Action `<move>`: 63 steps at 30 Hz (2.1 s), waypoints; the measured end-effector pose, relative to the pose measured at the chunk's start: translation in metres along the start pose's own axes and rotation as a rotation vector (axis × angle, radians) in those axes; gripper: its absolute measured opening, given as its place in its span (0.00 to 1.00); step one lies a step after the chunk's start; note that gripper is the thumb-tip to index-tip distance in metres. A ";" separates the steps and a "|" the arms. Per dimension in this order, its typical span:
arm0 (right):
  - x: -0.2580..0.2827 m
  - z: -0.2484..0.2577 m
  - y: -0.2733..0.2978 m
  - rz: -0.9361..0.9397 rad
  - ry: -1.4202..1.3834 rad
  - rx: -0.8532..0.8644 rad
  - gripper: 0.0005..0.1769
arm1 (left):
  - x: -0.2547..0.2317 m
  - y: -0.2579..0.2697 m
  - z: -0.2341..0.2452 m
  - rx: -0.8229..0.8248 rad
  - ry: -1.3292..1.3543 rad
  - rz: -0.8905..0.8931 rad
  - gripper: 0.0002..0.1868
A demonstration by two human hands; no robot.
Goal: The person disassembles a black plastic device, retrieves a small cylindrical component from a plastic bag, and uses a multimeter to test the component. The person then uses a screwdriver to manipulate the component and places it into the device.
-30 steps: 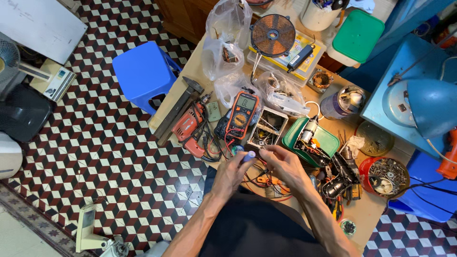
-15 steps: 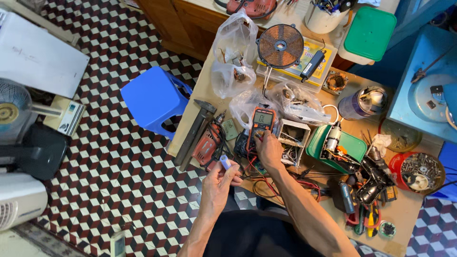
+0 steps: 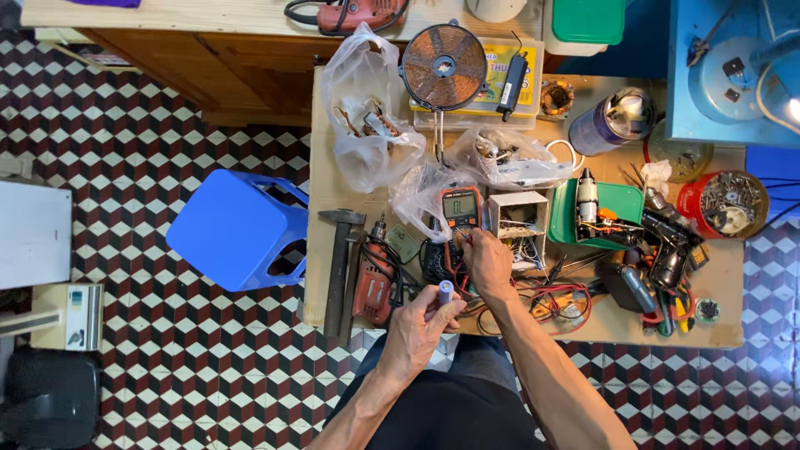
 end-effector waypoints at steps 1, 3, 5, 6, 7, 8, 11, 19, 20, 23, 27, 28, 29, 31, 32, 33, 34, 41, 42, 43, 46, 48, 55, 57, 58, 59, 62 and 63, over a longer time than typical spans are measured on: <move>0.000 -0.002 0.000 -0.060 0.014 0.005 0.15 | 0.001 -0.002 0.000 0.006 -0.016 0.010 0.13; 0.000 -0.007 0.000 -0.199 0.034 0.000 0.15 | 0.004 -0.004 0.001 0.015 -0.048 0.030 0.12; -0.001 -0.015 0.002 -0.357 0.050 -0.022 0.16 | 0.007 -0.005 0.003 0.027 -0.061 -0.010 0.12; -0.002 -0.019 0.002 -0.440 0.038 -0.022 0.17 | 0.009 -0.006 0.004 0.033 -0.067 -0.030 0.12; -0.004 -0.023 0.001 -0.520 0.025 -0.023 0.19 | 0.011 -0.007 0.004 0.036 -0.050 -0.030 0.12; -0.007 -0.026 0.002 -0.600 0.011 -0.024 0.20 | 0.013 -0.007 0.004 0.039 -0.033 -0.030 0.12; -0.012 -0.034 0.000 -0.720 -0.003 -0.055 0.19 | 0.016 -0.011 0.007 0.045 0.036 0.006 0.12; -0.015 -0.038 0.002 -0.820 -0.111 -0.011 0.20 | 0.014 -0.016 0.014 0.026 0.077 0.066 0.13; -0.016 -0.036 0.004 -0.833 -0.148 0.005 0.20 | 0.014 -0.015 0.014 0.020 0.074 0.061 0.13; -0.020 -0.025 0.009 -0.902 -0.396 0.045 0.16 | 0.014 -0.015 0.010 0.022 0.050 0.066 0.13; -0.036 0.016 0.024 -0.917 -0.611 -0.015 0.12 | 0.014 -0.016 0.006 0.039 0.037 0.039 0.13; -0.039 0.029 0.029 -0.902 -0.706 -0.008 0.12 | 0.014 -0.016 0.004 0.045 0.039 0.040 0.13; -0.037 0.038 0.033 -0.883 -0.802 0.001 0.13 | 0.014 -0.016 0.002 0.048 0.041 0.040 0.13; -0.030 0.063 0.046 -0.739 -0.685 0.156 0.16 | 0.013 -0.016 -0.001 0.049 0.055 0.045 0.13; -0.027 0.077 0.053 -0.665 -0.626 0.231 0.19 | 0.012 -0.018 -0.003 0.047 0.066 0.049 0.13; -0.018 0.087 0.061 -0.570 -0.646 0.295 0.21 | 0.011 -0.020 -0.006 0.046 0.080 0.053 0.13; -0.006 0.093 0.070 -0.475 -0.665 0.359 0.22 | 0.010 -0.022 -0.008 0.042 0.096 0.047 0.13; 0.022 0.090 0.095 -0.436 -0.804 0.471 0.27 | 0.004 -0.026 -0.020 0.039 0.238 0.032 0.15; 0.020 0.088 0.094 -0.410 -0.830 0.474 0.26 | 0.004 -0.026 -0.021 0.036 0.256 0.023 0.16; 0.017 0.084 0.093 -0.386 -0.855 0.477 0.25 | 0.005 -0.027 -0.020 0.017 0.257 0.036 0.16; -0.004 0.063 0.081 -0.660 -0.960 0.438 0.23 | 0.007 -0.030 -0.016 -0.038 0.240 0.052 0.16; -0.012 0.043 0.058 -0.688 -0.958 0.315 0.19 | 0.006 -0.031 -0.008 -0.081 0.196 0.025 0.17; -0.015 -0.025 -0.003 -0.583 -0.233 0.292 0.29 | 0.007 -0.020 -0.003 -0.102 0.191 0.029 0.17; -0.020 -0.033 -0.006 -0.573 -0.207 0.269 0.25 | 0.009 -0.017 -0.004 -0.060 0.224 0.031 0.16; -0.023 -0.036 -0.008 -0.569 -0.193 0.257 0.23 | 0.011 -0.015 -0.004 -0.064 0.231 0.051 0.16; -0.026 -0.040 -0.008 -0.566 -0.190 0.259 0.23 | 0.014 -0.013 -0.005 -0.070 0.240 0.071 0.16; -0.033 -0.050 -0.005 -0.572 -0.206 0.277 0.23 | 0.017 -0.010 -0.005 -0.053 0.270 0.090 0.16; -0.033 -0.053 -0.005 -0.580 -0.227 0.289 0.23 | 0.017 -0.010 -0.004 -0.042 0.279 0.088 0.15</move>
Point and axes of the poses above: each hand's wrist, its own y-axis away from the middle knuckle, its own z-axis out of the back of the hand, x = y × z, the point moved 4 cm from there along -y, towards the middle knuckle, and after that the axes turned 11 degrees about -x, right-handed, at the moved point
